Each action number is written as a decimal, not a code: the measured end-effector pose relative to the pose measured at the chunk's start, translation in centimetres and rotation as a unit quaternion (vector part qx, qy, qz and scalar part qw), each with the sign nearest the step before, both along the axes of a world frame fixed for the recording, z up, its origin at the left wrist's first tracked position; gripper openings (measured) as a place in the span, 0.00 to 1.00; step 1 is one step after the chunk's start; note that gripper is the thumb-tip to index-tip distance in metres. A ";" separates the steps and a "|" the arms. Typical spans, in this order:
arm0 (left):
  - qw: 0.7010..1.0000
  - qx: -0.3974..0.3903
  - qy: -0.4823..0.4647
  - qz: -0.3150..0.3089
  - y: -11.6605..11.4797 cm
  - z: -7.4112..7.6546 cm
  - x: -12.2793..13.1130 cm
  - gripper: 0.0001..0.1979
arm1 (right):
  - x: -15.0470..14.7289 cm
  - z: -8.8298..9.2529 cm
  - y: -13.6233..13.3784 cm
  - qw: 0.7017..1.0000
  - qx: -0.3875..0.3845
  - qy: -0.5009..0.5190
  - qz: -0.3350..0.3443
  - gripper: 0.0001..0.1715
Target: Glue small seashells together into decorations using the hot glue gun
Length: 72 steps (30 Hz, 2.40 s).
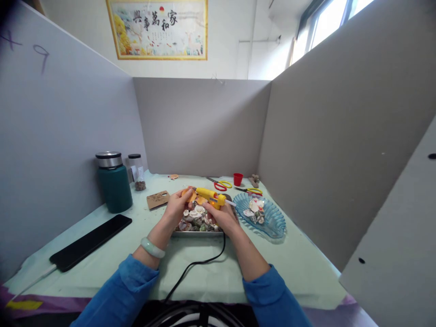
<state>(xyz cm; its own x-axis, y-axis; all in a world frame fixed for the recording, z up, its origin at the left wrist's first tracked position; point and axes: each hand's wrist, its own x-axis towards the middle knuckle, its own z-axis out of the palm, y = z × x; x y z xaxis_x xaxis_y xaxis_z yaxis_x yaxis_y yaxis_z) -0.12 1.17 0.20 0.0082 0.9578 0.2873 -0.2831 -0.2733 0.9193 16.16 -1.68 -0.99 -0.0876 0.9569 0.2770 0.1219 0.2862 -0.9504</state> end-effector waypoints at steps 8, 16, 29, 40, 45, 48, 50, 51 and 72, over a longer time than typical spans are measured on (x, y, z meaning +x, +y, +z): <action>1.000 -0.002 -0.005 0.002 0.0 0.0 0.0 0.18 | 0.1 -0.1 0.1 1.000 0.010 -0.002 -0.006 0.23; 1.000 -0.004 -0.019 0.002 0.1 -0.1 0.0 0.18 | 0.1 -0.3 0.2 1.000 0.005 0.000 -0.006 0.24; 1.000 -0.008 -0.026 -0.011 0.2 -0.2 -0.1 0.18 | 0.2 0.1 0.0 0.999 0.016 0.001 -0.028 0.25; 1.000 -0.014 -0.012 -0.005 -0.2 0.1 0.0 0.19 | 0.0 0.1 -0.2 1.000 0.010 0.002 0.000 0.23; 1.000 -0.013 -0.007 -0.013 -0.2 0.2 0.1 0.20 | 0.1 0.0 0.0 1.000 0.016 -0.007 0.003 0.23; 1.000 -0.010 -0.012 -0.005 0.0 0.0 0.0 0.20 | 0.2 -0.3 0.1 1.000 0.020 -0.023 -0.009 0.25; 1.000 -0.008 -0.015 -0.002 0.1 0.0 -0.1 0.21 | 0.2 -0.3 0.2 0.999 0.024 -0.022 -0.007 0.25; 1.000 -0.007 -0.017 -0.002 0.1 -0.1 -0.1 0.21 | 0.2 -0.3 0.2 1.000 0.025 -0.018 -0.004 0.25; 0.996 -0.025 0.064 -0.057 -0.9 0.6 0.3 0.15 | 0.0 0.4 -0.5 1.000 0.013 -0.012 0.024 0.22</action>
